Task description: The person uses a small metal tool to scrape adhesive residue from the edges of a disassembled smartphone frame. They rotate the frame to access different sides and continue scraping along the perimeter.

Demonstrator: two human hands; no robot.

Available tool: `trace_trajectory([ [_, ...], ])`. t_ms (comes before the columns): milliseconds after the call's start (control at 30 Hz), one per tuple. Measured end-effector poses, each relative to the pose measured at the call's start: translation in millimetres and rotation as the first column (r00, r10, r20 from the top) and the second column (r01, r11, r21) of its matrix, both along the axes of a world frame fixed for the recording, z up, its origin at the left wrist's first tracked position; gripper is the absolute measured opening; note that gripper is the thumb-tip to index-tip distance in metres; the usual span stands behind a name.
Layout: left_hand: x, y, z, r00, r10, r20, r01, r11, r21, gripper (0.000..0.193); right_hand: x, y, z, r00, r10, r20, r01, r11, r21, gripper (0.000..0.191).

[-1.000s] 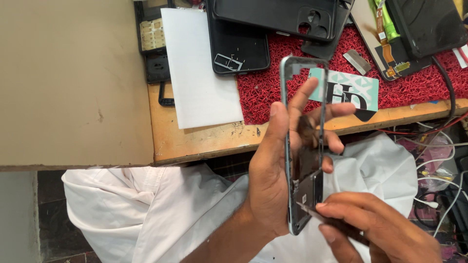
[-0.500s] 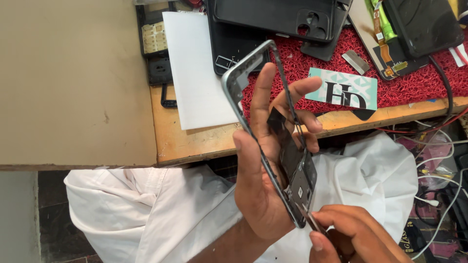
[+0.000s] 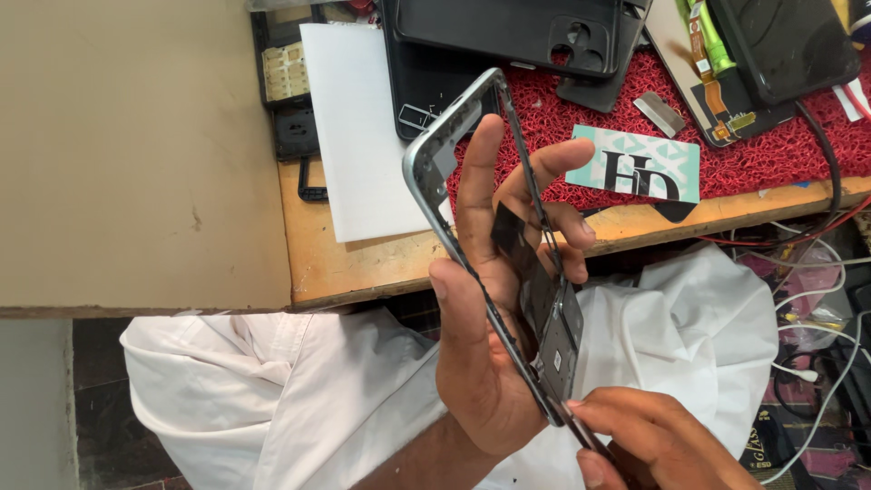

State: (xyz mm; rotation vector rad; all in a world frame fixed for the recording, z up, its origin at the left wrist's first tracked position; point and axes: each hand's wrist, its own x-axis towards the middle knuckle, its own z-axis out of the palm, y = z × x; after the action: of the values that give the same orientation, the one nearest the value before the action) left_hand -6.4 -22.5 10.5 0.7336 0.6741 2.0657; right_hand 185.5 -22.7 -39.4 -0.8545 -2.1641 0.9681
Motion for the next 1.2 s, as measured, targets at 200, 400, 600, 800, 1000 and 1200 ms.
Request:
trace_trajectory([
  [200,0,-1,0,0.997,0.015,-0.072,-0.018,0.999,-0.044,0.090,-1,-4,3,1.000,0.006,-0.018,-0.006,0.999,-0.031,0.031],
  [400,1,-1,3,0.992,0.049,-0.114,-0.056,0.997,-0.056,0.095,-5,-7,5,1.000,-0.021,0.017,0.021,1.000,0.018,0.030],
  [600,1,-6,8,0.965,0.096,-0.244,-0.125,0.986,-0.107,0.100,-10,-10,10,0.997,-0.046,0.070,0.044,0.998,0.033,0.028],
  [800,4,-4,9,0.956,0.117,-0.269,-0.153,0.982,-0.114,0.100,-17,-18,13,0.995,-0.095,0.038,0.093,0.994,0.051,0.022],
  [1000,7,-3,10,0.951,0.151,-0.269,-0.191,0.973,-0.132,0.101,-20,-21,9,0.991,-0.133,0.029,0.132,0.991,0.030,0.021],
  [1200,12,-4,9,0.944,0.172,-0.282,-0.224,0.961,-0.164,0.106,-30,-23,7,0.982,-0.186,0.004,0.185,0.979,0.086,0.018],
])
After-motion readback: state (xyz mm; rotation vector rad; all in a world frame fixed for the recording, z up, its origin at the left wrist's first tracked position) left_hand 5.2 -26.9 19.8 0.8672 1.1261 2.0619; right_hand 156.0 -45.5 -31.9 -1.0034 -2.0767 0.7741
